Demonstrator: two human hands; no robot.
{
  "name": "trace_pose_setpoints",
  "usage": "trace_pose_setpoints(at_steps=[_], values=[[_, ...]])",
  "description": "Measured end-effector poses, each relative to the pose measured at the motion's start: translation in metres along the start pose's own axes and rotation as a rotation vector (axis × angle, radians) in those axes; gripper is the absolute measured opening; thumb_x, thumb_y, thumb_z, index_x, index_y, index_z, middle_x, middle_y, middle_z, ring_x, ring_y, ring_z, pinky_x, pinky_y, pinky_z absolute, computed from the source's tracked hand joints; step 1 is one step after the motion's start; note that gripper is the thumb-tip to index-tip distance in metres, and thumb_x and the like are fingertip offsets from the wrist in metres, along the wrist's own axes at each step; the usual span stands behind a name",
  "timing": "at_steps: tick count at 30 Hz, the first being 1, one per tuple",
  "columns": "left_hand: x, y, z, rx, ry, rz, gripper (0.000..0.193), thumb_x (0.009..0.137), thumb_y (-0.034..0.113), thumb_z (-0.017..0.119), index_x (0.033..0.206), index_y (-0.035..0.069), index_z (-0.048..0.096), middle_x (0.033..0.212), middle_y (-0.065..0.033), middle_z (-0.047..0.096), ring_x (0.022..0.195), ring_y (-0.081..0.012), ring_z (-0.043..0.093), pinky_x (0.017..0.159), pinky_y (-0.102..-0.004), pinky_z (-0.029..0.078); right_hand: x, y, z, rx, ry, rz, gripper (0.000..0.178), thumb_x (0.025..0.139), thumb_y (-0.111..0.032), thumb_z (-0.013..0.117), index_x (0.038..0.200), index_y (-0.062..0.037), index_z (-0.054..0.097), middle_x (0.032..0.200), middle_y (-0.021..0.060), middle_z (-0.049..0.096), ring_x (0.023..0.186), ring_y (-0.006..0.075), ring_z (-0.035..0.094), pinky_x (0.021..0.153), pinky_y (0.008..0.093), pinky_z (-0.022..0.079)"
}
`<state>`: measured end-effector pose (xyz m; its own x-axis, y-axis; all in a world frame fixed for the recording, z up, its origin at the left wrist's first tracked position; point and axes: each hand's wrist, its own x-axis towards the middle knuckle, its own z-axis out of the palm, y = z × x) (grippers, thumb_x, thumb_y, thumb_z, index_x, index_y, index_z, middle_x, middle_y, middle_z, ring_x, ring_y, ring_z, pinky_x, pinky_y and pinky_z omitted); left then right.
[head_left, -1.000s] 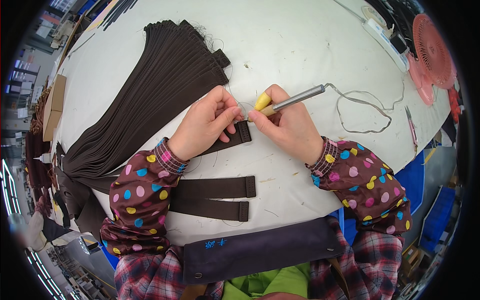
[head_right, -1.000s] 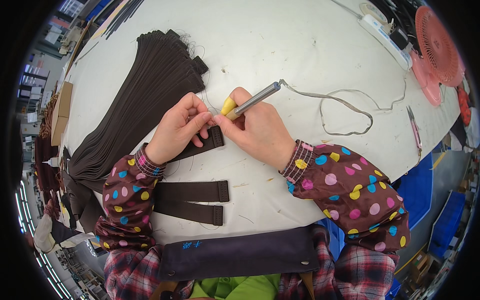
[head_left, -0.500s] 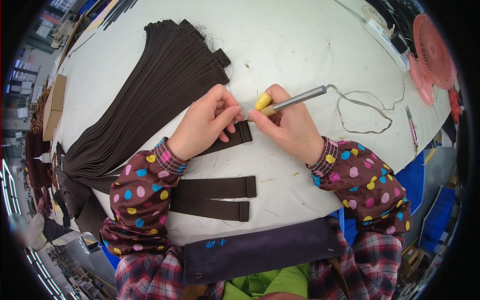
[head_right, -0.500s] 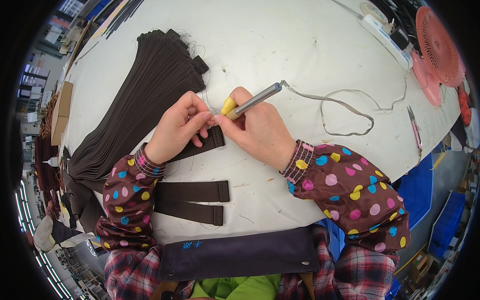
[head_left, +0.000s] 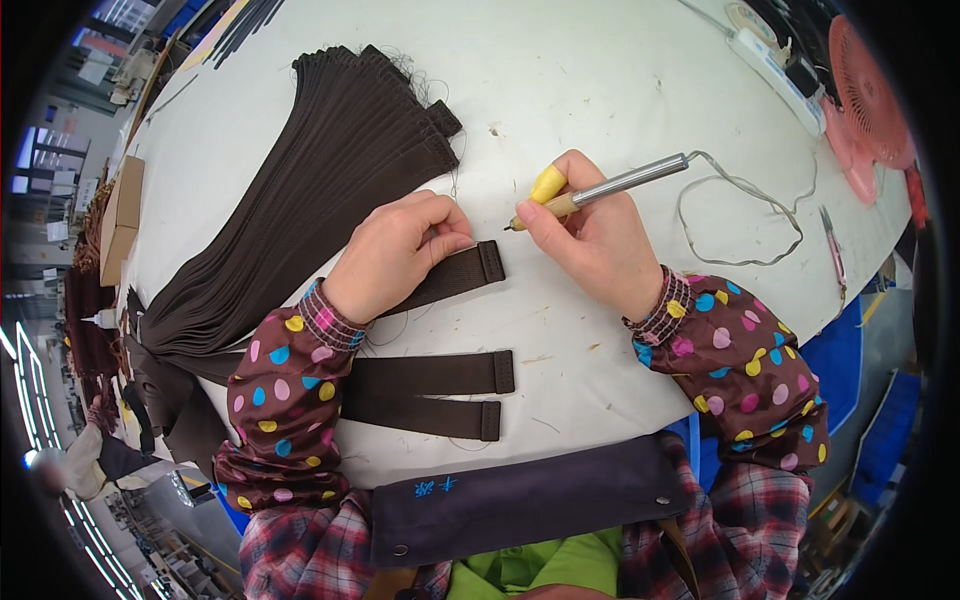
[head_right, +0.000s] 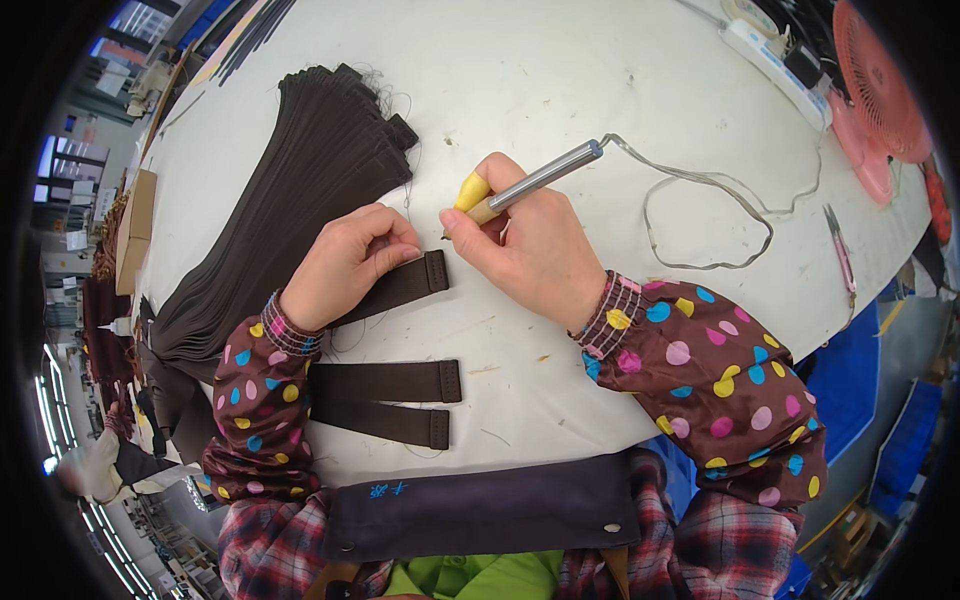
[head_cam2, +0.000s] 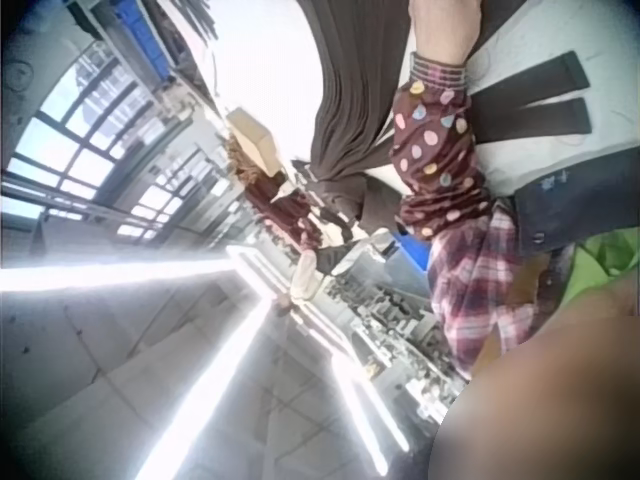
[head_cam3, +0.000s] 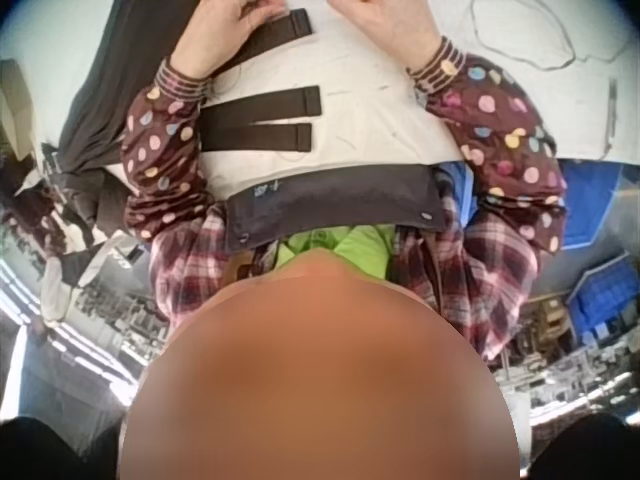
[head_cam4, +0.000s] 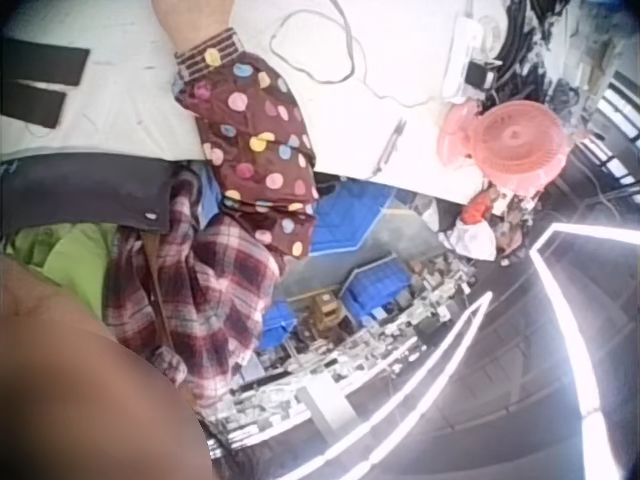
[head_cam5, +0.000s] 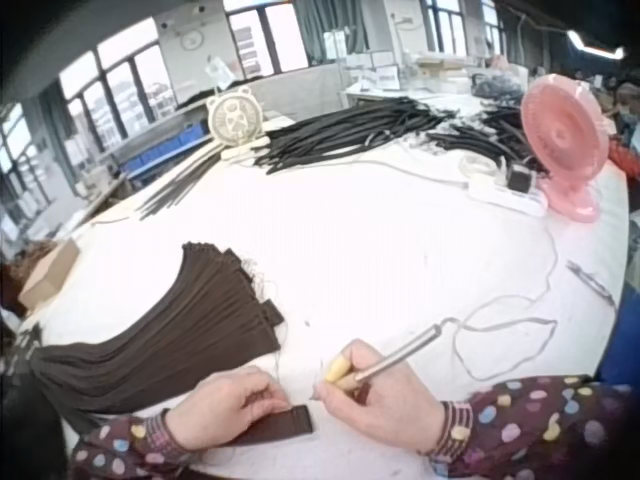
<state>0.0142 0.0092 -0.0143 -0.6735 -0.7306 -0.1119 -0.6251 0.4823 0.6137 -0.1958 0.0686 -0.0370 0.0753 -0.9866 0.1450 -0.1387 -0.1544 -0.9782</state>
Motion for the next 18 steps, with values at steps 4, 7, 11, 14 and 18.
trace_pose_setpoints(at_steps=[4,7,11,14,18], values=[[-0.009,-0.004,0.004,0.595,0.386,-0.016,0.014,0.079,0.009,0.065,0.092,0.01,0.059,0.087,-0.0051,0.055,0.075,-0.0219,0.056,0.064,-0.036,0.048,0.0,-0.001,0.0,0.025,-0.011,0.002,0.017,0.089,-0.01,0.06,0.086,-0.0042,0.045,0.073,0.0006,0.056,0.061,0.0018,0.044,0.052,0.0182,0.036],[-0.013,0.007,-0.005,0.721,0.494,0.052,0.015,0.079,0.011,0.065,0.093,0.01,0.059,0.093,-0.0046,0.054,0.083,-0.0227,0.054,0.069,-0.0354,0.046,-0.001,0.003,-0.002,-0.013,-0.02,-0.036,0.014,0.091,-0.012,0.058,0.09,-0.0034,0.047,0.073,-0.0004,0.055,0.062,0.0021,0.046,0.052,0.0184,0.039],[-0.015,0.021,-0.002,0.523,0.318,0.182,0.026,0.076,0.022,0.072,0.095,0.009,0.06,0.096,-0.0042,0.054,0.088,-0.0233,0.053,0.074,-0.0346,0.041,0.0,-0.006,-0.004,-0.025,-0.098,0.034,0.017,0.093,-0.016,0.055,0.102,-0.0021,0.05,0.075,0.0029,0.061,0.057,0.0056,0.053,0.051,0.0204,0.045],[-0.01,0.017,0.008,0.295,0.129,0.117,0.035,0.073,0.031,0.076,0.092,0.008,0.059,0.093,-0.0051,0.055,0.087,-0.0235,0.054,0.076,-0.0346,0.04,0.001,0.001,-0.002,-0.09,-0.144,0.037,0.02,0.093,-0.016,0.055,0.106,-0.002,0.05,0.079,0.0065,0.065,0.054,0.0091,0.057,0.05,0.0217,0.047],[-0.006,0.022,0.005,-0.002,-0.052,-0.068,0.032,0.075,0.024,0.076,0.089,0.005,0.056,0.081,-0.0039,0.058,0.074,-0.0154,0.056,0.069,-0.0296,0.044,0.0,0.007,-0.002,-0.306,-0.171,-0.029,0.023,0.09,-0.012,0.059,0.107,-0.0017,0.049,0.083,0.0083,0.066,0.06,0.0128,0.062,0.055,0.0229,0.049]])
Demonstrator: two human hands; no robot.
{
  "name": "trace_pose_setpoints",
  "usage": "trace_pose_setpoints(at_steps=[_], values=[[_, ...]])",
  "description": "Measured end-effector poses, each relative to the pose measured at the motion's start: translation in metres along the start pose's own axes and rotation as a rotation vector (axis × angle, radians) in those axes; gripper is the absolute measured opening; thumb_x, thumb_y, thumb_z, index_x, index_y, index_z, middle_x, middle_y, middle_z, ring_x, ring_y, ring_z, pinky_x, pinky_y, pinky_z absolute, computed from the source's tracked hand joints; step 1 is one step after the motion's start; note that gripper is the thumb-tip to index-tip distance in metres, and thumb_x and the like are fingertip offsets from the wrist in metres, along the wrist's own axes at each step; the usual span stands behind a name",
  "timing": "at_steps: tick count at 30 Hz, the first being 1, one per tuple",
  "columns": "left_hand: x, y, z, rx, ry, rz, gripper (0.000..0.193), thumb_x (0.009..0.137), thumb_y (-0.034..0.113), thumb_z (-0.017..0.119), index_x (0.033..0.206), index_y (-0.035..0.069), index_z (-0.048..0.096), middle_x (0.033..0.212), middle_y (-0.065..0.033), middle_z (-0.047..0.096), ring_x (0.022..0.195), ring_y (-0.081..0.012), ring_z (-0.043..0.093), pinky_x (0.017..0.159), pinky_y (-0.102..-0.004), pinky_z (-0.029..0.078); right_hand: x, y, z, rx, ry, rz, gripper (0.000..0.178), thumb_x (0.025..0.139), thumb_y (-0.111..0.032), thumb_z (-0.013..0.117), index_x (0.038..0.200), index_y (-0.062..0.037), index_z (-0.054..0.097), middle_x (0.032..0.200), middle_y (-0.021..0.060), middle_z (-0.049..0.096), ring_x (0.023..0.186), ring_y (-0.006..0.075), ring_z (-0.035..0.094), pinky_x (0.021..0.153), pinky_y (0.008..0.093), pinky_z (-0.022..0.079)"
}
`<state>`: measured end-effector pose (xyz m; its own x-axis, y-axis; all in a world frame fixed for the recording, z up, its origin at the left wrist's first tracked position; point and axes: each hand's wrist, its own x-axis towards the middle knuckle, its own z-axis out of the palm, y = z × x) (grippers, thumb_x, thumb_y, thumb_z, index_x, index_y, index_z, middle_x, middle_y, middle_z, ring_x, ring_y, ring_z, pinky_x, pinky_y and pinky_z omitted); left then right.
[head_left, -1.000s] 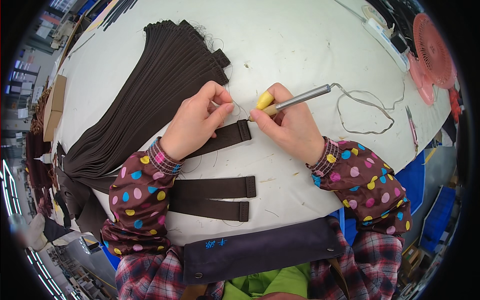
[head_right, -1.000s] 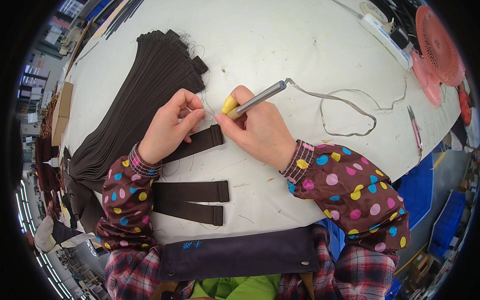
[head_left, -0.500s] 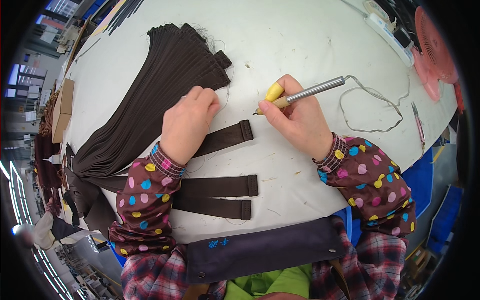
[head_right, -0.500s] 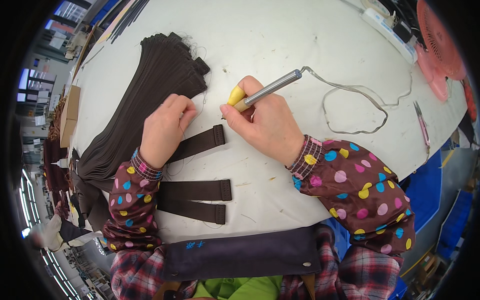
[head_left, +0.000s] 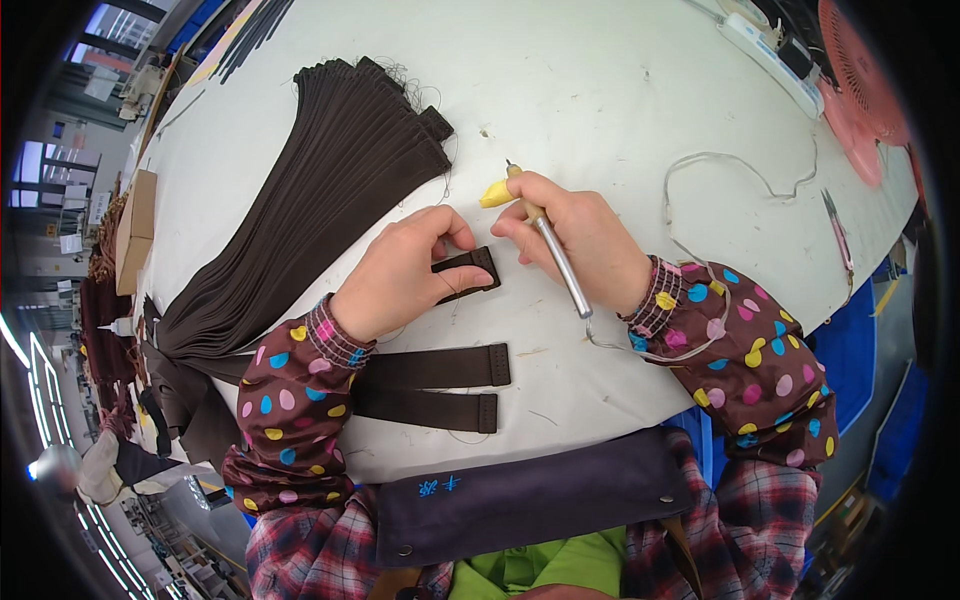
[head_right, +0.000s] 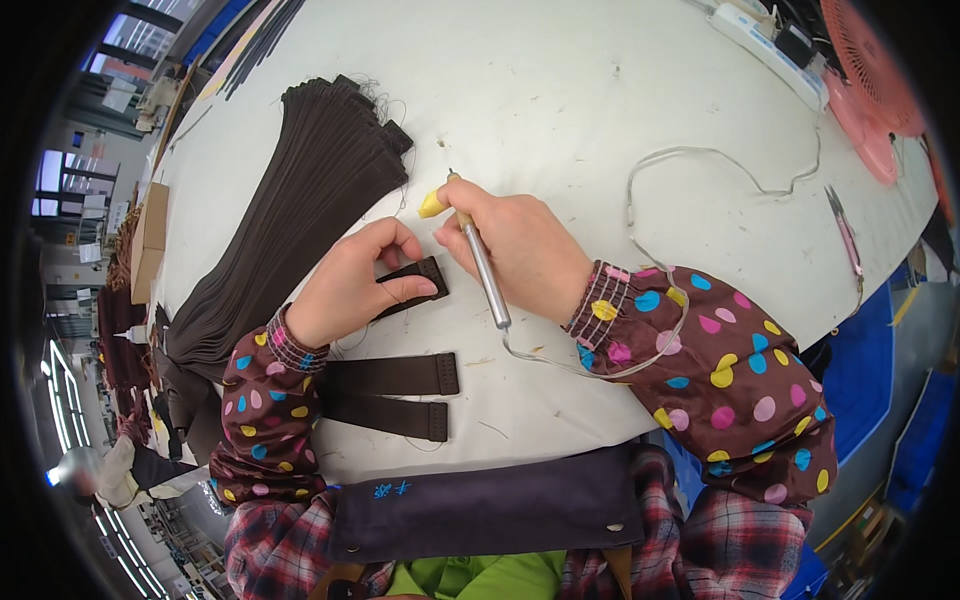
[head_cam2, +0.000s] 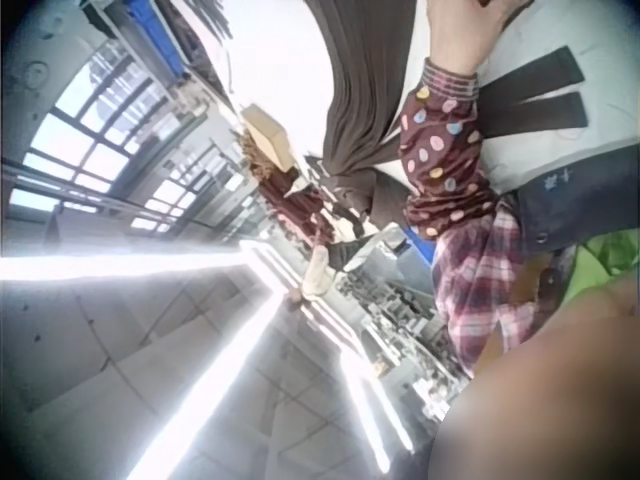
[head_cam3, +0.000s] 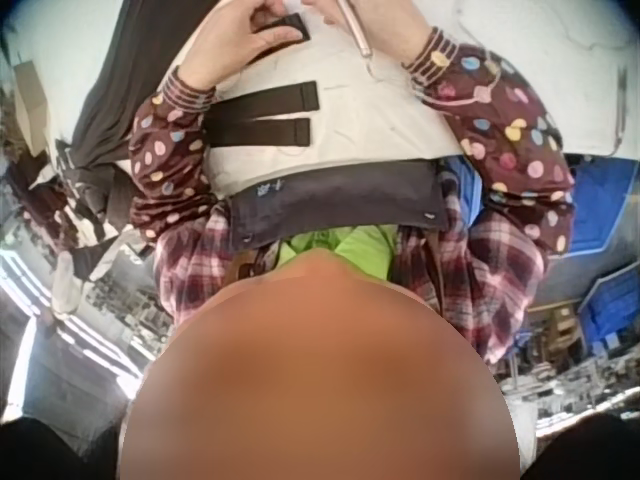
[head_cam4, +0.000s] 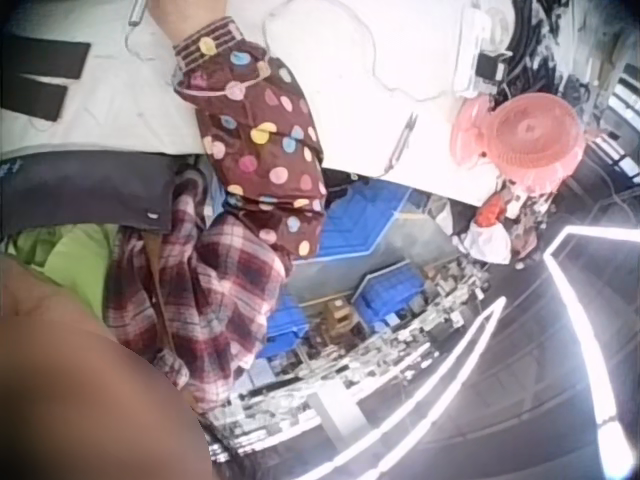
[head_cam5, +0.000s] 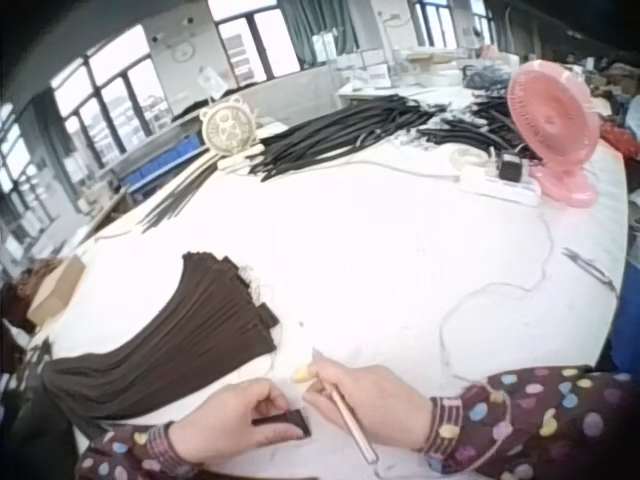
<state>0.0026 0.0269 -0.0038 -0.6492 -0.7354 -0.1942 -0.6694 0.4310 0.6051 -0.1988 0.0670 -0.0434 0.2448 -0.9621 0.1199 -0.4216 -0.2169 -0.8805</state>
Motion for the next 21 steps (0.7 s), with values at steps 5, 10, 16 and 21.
trace_pose_setpoints(at_steps=[5,10,16,21], values=[[-0.003,-0.008,0.002,-0.315,0.006,-0.031,0.023,0.08,0.015,0.074,0.089,0.003,0.056,0.074,-0.0012,0.06,0.066,-0.0055,0.055,0.061,-0.0211,0.046,-0.003,-0.004,0.005,0.157,-0.068,-0.028,0.029,0.085,-0.007,0.063,0.108,-0.0005,0.048,0.086,0.0083,0.065,0.071,0.0122,0.063,0.063,0.0239,0.05],[-0.008,-0.018,-0.008,-0.62,-0.051,-0.125,0.01,0.085,0.007,0.065,0.093,0.003,0.061,0.076,-0.0023,0.062,0.073,-0.0097,0.058,0.068,-0.0235,0.048,-0.001,-0.007,0.01,0.342,-0.119,0.078,0.029,0.084,-0.005,0.063,0.108,0.0004,0.046,0.085,0.008,0.062,0.073,0.0112,0.061,0.064,0.0242,0.05],[-0.02,-0.006,-0.033,0.905,0.356,0.223,0.027,0.073,-0.002,0.054,0.094,0.01,0.065,0.112,-0.0056,0.057,0.105,-0.0245,0.053,0.094,-0.0415,0.037,0.001,0.004,0.015,0.459,-0.047,0.054,0.025,0.083,-0.007,0.063,0.098,0.0005,0.045,0.077,0.0105,0.064,0.066,0.016,0.062,0.058,0.0273,0.048],[-0.017,0.008,-0.033,0.947,0.383,0.277,0.024,0.075,-0.001,0.056,0.095,0.01,0.065,0.107,-0.0067,0.059,0.102,-0.0239,0.055,0.092,-0.0393,0.039,0.002,0.003,0.015,0.47,-0.05,0.047,0.025,0.083,-0.007,0.063,0.098,-0.0001,0.044,0.076,0.0097,0.063,0.065,0.0148,0.062,0.058,0.026,0.048]])
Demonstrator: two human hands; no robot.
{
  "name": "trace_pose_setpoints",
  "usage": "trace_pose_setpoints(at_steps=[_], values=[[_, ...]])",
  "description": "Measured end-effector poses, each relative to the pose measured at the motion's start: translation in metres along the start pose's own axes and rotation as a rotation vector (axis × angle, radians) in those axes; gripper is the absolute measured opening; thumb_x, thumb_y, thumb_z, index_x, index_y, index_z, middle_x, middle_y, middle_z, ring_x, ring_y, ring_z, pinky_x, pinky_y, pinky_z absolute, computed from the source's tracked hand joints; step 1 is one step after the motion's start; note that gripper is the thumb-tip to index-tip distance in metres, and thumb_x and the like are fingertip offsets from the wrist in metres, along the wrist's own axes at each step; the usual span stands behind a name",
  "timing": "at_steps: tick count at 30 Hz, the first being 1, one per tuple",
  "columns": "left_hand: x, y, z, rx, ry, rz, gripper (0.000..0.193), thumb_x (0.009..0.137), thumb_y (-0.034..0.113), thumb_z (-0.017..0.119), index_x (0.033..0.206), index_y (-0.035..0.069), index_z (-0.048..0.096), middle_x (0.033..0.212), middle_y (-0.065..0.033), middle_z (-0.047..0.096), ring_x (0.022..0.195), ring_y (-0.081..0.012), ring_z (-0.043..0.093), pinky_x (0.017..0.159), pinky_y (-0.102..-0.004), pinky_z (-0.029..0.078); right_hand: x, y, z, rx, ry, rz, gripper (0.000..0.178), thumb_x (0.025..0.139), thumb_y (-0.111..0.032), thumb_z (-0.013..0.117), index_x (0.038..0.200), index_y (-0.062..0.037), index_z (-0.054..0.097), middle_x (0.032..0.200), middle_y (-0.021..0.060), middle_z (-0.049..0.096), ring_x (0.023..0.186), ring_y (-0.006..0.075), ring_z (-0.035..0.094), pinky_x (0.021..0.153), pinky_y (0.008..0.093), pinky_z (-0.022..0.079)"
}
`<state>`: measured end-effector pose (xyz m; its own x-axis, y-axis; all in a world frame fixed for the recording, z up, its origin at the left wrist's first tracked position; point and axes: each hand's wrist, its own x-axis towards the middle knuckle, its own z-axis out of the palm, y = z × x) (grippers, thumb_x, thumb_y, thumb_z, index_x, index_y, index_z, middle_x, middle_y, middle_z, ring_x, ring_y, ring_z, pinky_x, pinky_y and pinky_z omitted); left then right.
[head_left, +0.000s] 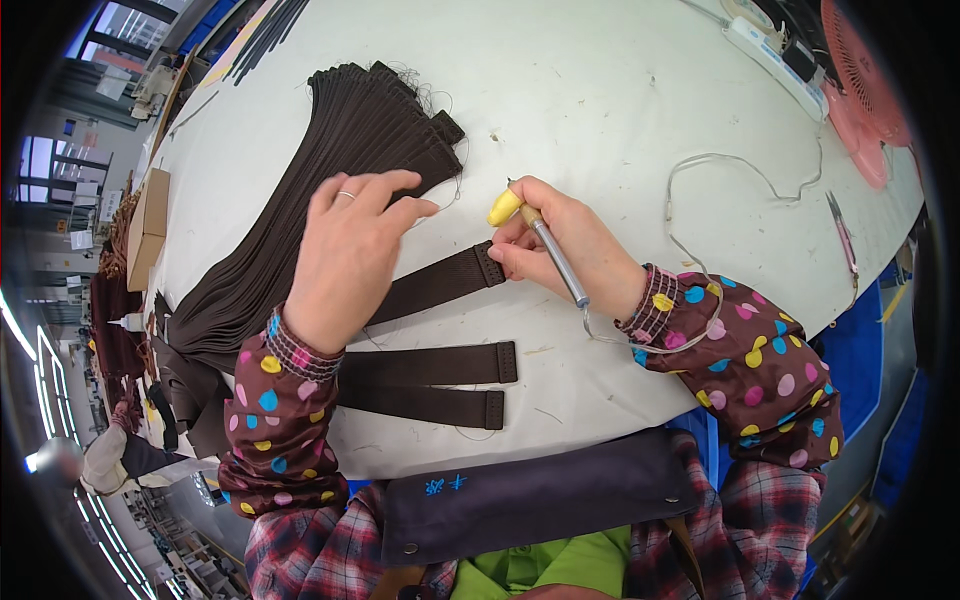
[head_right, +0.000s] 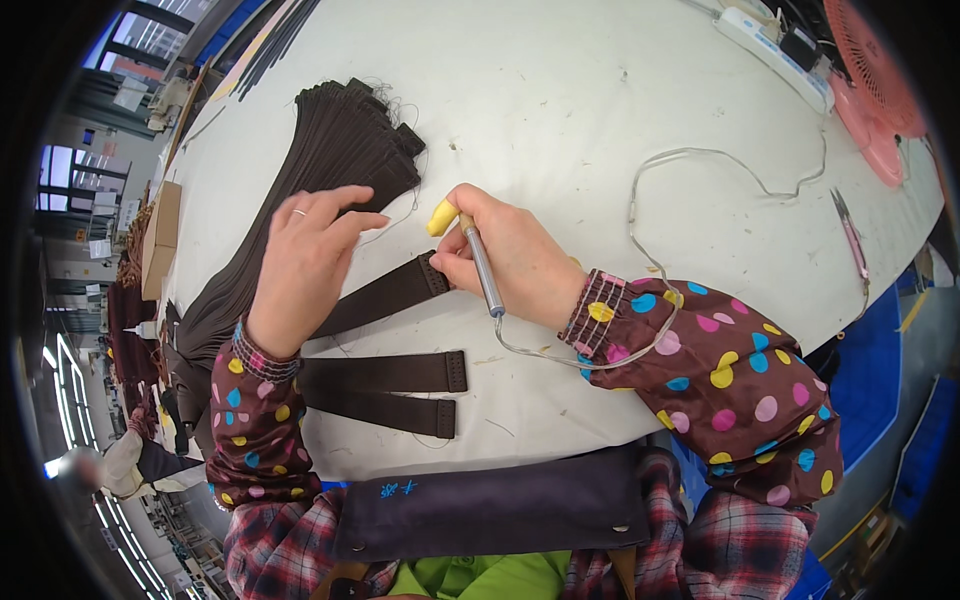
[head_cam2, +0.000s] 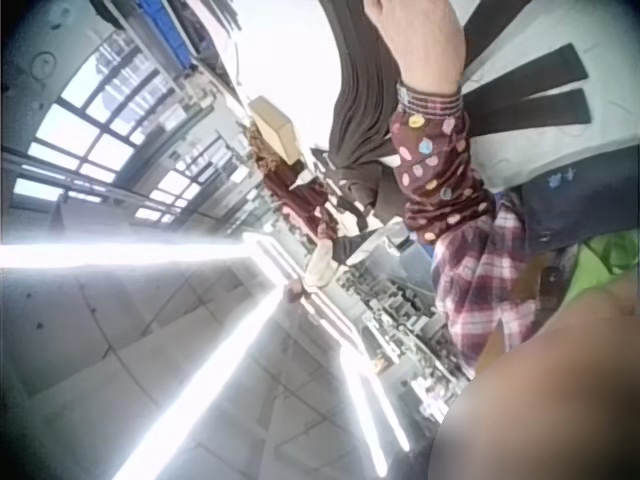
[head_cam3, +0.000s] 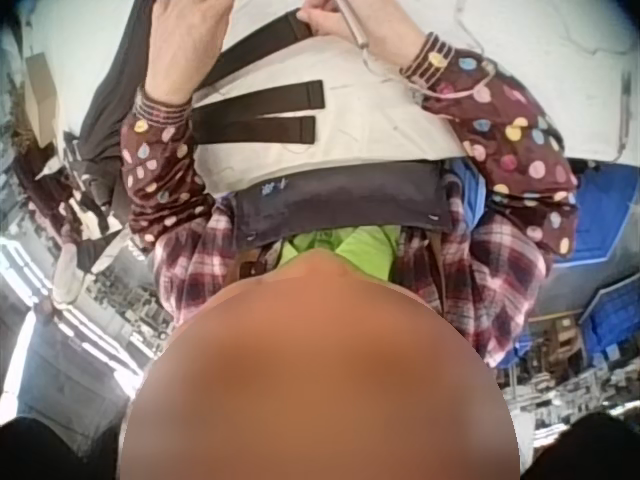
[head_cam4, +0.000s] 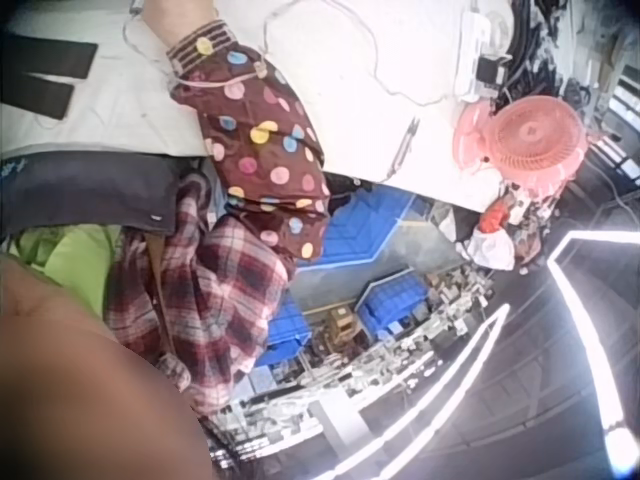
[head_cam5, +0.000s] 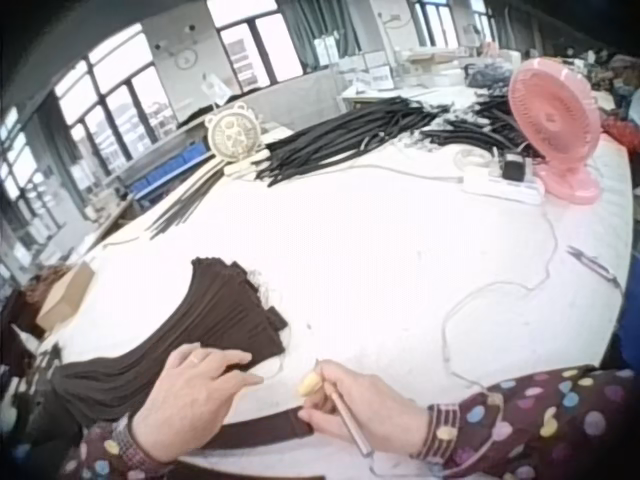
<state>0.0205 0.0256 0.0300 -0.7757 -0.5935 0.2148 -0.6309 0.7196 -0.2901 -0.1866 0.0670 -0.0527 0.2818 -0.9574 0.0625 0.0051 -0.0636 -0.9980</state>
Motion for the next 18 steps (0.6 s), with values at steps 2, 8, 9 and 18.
trace_pose_setpoints(at_steps=[2,8,9,18], values=[[0.0,0.009,0.006,-0.629,-0.098,-0.168,0.017,0.08,0.004,0.06,0.096,0.007,0.064,0.097,-0.008,0.063,0.092,-0.0234,0.06,0.084,-0.0348,0.046,0.001,0.0,0.002,-0.001,-0.003,0.0,0.026,0.083,-0.007,0.063,0.098,-0.0003,0.043,0.076,0.0096,0.063,0.065,0.0148,0.062,0.057,0.026,0.048],[0.001,0.02,0.031,-1.274,-0.388,-0.437,0.019,0.086,0.017,0.067,0.09,0.0,0.06,0.076,-0.003,0.062,0.066,-0.0066,0.054,0.06,-0.022,0.045,0.0,-0.002,0.002,-0.007,0.016,0.015,0.025,0.083,-0.006,0.061,0.098,-0.0004,0.041,0.076,0.0102,0.064,0.065,0.0153,0.062,0.056,0.0268,0.049],[0.0,0.019,0.035,-1.378,-0.387,-0.451,0.019,0.087,0.017,0.066,0.088,-0.001,0.06,0.076,-0.0008,0.061,0.066,-0.004,0.051,0.06,-0.0203,0.044,-0.001,-0.003,0.002,0.015,0.014,0.035,0.025,0.083,-0.006,0.06,0.098,-0.0003,0.041,0.077,0.0106,0.064,0.066,0.0159,0.063,0.056,0.0272,0.049],[-0.007,0.013,0.017,-1.262,-0.648,-0.093,0.014,0.087,0.016,0.063,0.094,0.005,0.064,0.084,-0.0076,0.065,0.075,-0.0166,0.06,0.071,-0.0278,0.048,0.0,-0.012,-0.009,-0.182,0.123,-0.035,0.02,0.087,-0.007,0.057,0.1,-0.0019,0.043,0.079,0.0111,0.065,0.067,0.0192,0.065,0.059,0.028,0.05]])
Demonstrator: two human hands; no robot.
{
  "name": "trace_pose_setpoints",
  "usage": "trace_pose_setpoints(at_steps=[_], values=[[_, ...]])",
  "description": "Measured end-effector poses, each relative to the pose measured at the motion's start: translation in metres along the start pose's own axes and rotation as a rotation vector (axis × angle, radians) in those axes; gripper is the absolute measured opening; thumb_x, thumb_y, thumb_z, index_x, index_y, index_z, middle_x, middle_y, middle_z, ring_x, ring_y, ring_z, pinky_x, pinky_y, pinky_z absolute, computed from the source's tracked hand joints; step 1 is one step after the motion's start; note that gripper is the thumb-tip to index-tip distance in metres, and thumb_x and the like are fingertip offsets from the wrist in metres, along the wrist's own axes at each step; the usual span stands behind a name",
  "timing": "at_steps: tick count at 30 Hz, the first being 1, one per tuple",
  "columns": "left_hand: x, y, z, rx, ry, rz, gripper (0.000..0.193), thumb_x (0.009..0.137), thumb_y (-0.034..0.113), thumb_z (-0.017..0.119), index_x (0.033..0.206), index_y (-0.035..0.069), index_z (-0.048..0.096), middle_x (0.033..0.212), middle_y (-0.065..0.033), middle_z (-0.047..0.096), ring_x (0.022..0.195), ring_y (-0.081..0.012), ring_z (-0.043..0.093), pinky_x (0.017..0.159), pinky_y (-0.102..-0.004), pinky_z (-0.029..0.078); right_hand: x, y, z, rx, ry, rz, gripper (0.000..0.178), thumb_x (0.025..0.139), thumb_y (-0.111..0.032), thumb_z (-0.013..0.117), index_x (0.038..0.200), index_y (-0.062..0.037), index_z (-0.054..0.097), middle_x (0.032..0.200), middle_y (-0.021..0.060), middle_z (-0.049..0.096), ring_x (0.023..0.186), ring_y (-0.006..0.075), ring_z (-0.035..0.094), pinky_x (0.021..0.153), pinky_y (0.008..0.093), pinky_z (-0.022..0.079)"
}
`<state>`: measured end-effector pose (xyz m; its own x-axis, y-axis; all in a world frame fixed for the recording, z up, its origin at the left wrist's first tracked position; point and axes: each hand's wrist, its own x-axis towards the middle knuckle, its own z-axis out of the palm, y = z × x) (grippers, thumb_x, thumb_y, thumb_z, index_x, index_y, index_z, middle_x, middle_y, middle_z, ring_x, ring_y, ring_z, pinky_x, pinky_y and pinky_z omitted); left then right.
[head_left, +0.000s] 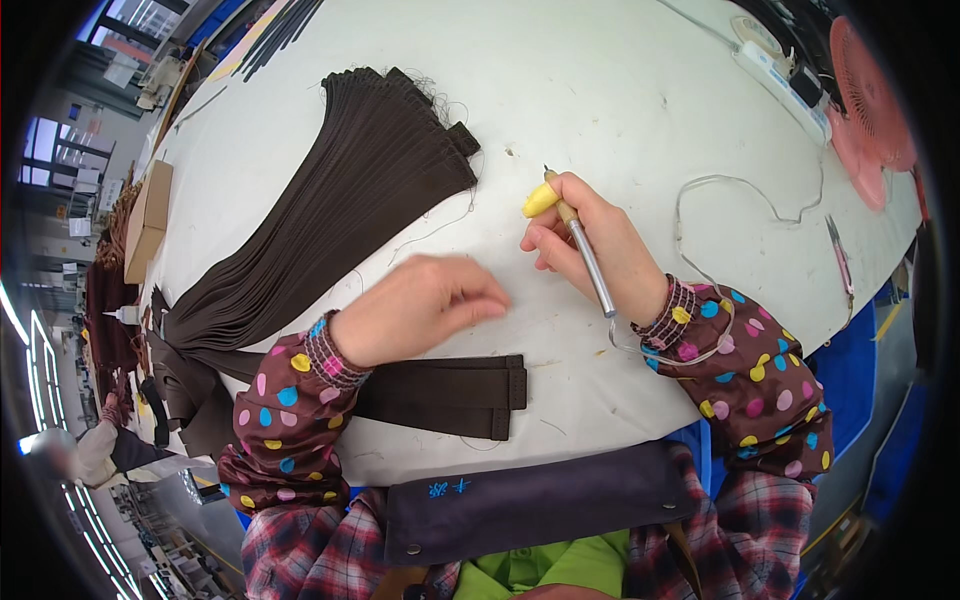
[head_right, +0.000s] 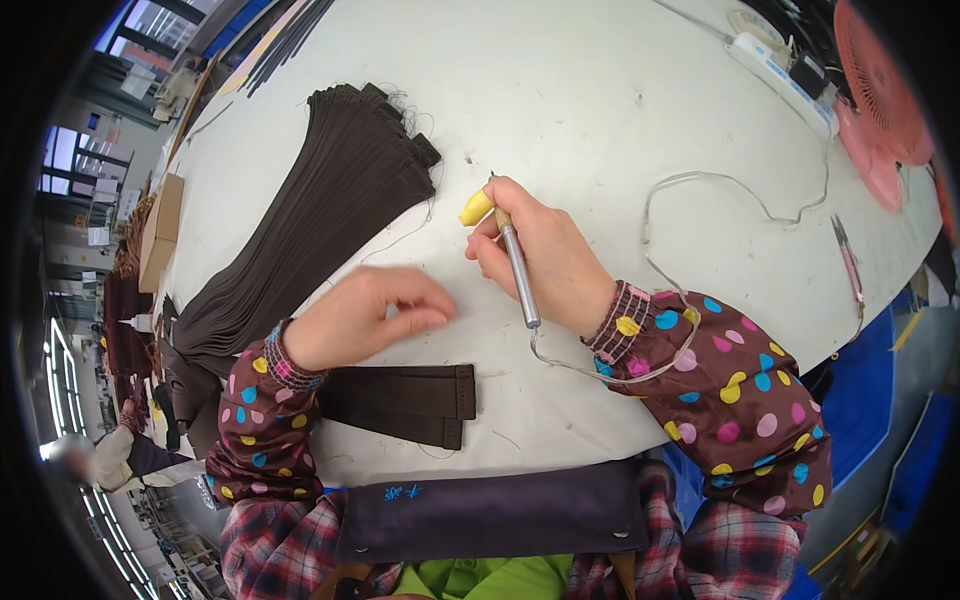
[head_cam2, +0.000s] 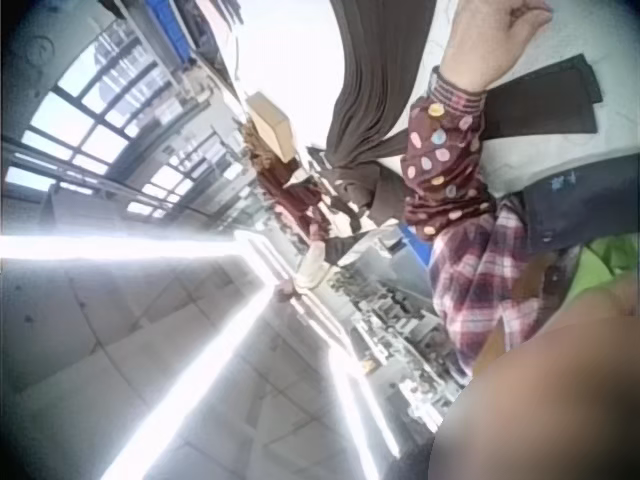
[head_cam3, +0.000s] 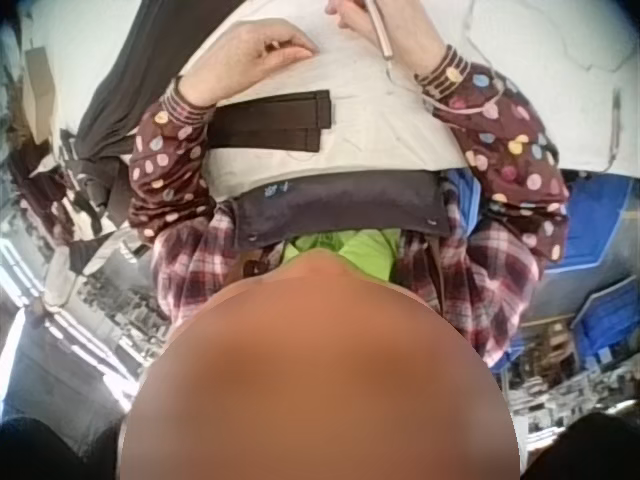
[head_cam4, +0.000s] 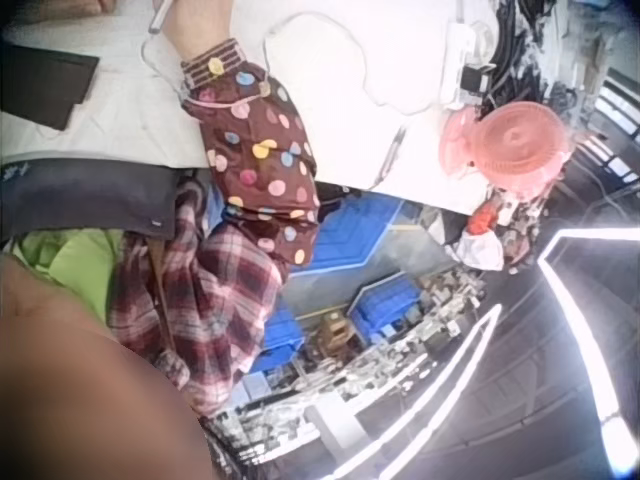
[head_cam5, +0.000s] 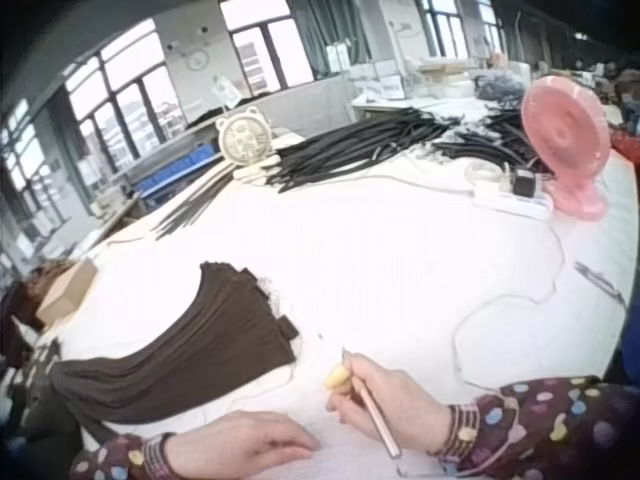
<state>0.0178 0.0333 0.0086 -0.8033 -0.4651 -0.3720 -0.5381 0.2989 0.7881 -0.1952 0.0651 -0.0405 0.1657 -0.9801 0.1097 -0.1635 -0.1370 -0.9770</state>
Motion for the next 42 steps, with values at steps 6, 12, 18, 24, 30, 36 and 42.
trace_pose_setpoints(at_steps=[6,12,18,24,30,36,42], values=[[0.026,-0.033,-0.035,0.776,0.828,0.141,0.033,0.075,0.017,0.072,0.105,0.009,0.06,0.097,-0.0094,0.053,0.09,-0.0276,0.054,0.076,-0.0359,0.047,-0.002,-0.004,0.002,-0.085,-0.02,-0.012,0.015,0.089,-0.004,0.053,0.102,0.0,0.044,0.082,0.0078,0.063,0.064,0.0102,0.059,0.059,0.0232,0.049],[0.016,-0.032,-0.004,0.531,0.566,0.133,0.037,0.072,0.019,0.075,0.104,0.009,0.059,0.096,-0.0086,0.051,0.089,-0.0264,0.054,0.076,-0.0353,0.046,0.001,0.003,0.001,-0.151,0.017,-0.087,0.018,0.089,-0.005,0.053,0.102,-0.0015,0.042,0.074,0.0079,0.064,0.06,0.0198,0.063,0.055,0.0295,0.049],[0.011,-0.021,0.01,0.619,0.609,0.15,0.036,0.073,0.018,0.074,0.104,0.008,0.058,0.092,-0.0068,0.051,0.089,-0.0243,0.053,0.077,-0.0351,0.045,-0.002,-0.002,0.002,-0.121,-0.003,-0.055,0.017,0.093,-0.006,0.047,0.107,-0.0007,0.04,0.074,0.006,0.063,0.054,0.0142,0.058,0.05,0.0255,0.046],[0.013,-0.024,0.016,0.42,0.577,0.106,0.033,0.076,0.016,0.072,0.105,0.008,0.057,0.093,-0.0074,0.051,0.075,-0.0223,0.056,0.066,-0.0321,0.048,-0.001,-0.001,0.0,-0.085,-0.005,-0.022,0.023,0.095,-0.009,0.046,0.115,0.0002,0.038,0.076,0.0061,0.063,0.054,0.0117,0.056,0.051,0.0246,0.046],[0.018,-0.016,0.013,0.213,0.497,0.016,0.024,0.079,0.012,0.069,0.1,0.009,0.058,0.09,-0.0056,0.055,0.069,-0.0193,0.058,0.062,-0.0291,0.048,0.0,-0.003,0.0,-0.058,-0.028,-0.002,0.024,0.096,-0.009,0.043,0.117,-0.0002,0.038,0.08,0.007,0.063,0.054,0.0106,0.055,0.051,0.0231,0.046],[0.019,-0.022,0.016,0.278,0.536,0.136,0.014,0.079,0.009,0.067,0.088,0.007,0.057,0.079,-0.0049,0.055,0.066,-0.0176,0.057,0.06,-0.0284,0.046,-0.002,-0.005,0.0,-0.023,-0.02,-0.008,0.025,0.098,-0.012,0.042,0.119,-0.0013,0.04,0.08,0.0057,0.062,0.054,0.0091,0.054,0.052,0.0219,0.046],[0.013,-0.028,0.01,0.087,0.492,0.127,0.012,0.081,0.007,0.065,0.087,0.005,0.054,0.079,-0.0063,0.054,0.068,-0.0204,0.056,0.062,-0.0312,0.045,-0.003,-0.018,-0.002,0.076,-0.029,0.097,0.025,0.099,-0.018,0.044,0.118,-0.002,0.049,0.08,0.0047,0.062,0.058,0.0055,0.055,0.055,0.0187,0.045]])
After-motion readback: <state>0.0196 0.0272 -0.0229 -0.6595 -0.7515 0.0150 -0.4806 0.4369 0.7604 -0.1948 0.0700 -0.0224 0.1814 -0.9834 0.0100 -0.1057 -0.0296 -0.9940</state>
